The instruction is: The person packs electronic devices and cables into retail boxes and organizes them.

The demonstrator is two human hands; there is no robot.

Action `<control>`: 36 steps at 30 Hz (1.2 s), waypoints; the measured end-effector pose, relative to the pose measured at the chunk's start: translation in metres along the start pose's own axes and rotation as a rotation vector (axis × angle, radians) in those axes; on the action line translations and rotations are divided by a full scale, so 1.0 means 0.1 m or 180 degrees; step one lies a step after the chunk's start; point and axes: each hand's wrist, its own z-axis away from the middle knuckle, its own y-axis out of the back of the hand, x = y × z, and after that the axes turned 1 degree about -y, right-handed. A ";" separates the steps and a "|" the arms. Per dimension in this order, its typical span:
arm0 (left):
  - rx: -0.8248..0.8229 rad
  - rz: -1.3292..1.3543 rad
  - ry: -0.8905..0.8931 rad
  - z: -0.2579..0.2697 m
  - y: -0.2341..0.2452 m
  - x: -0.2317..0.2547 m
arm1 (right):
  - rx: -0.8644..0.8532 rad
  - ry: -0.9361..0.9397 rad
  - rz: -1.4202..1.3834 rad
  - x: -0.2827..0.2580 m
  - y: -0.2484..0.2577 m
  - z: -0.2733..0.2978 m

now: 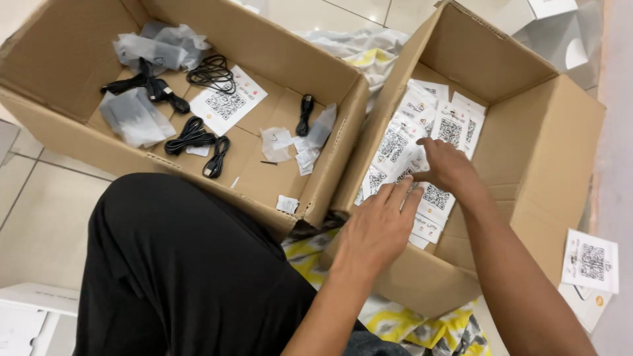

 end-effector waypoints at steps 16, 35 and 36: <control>-0.0499 -0.0205 0.0531 0.08 -0.34 -0.10 | -0.0152 -0.0410 -0.0599 -0.07 -0.01 0.17; 0.1447 0.2253 0.1706 0.38 1.16 0.14 | 0.1499 0.0666 -0.3558 -1.10 1.20 0.95; 0.1647 0.2111 0.1688 0.43 1.31 0.14 | 0.1253 0.0782 -0.3883 -1.27 1.18 0.98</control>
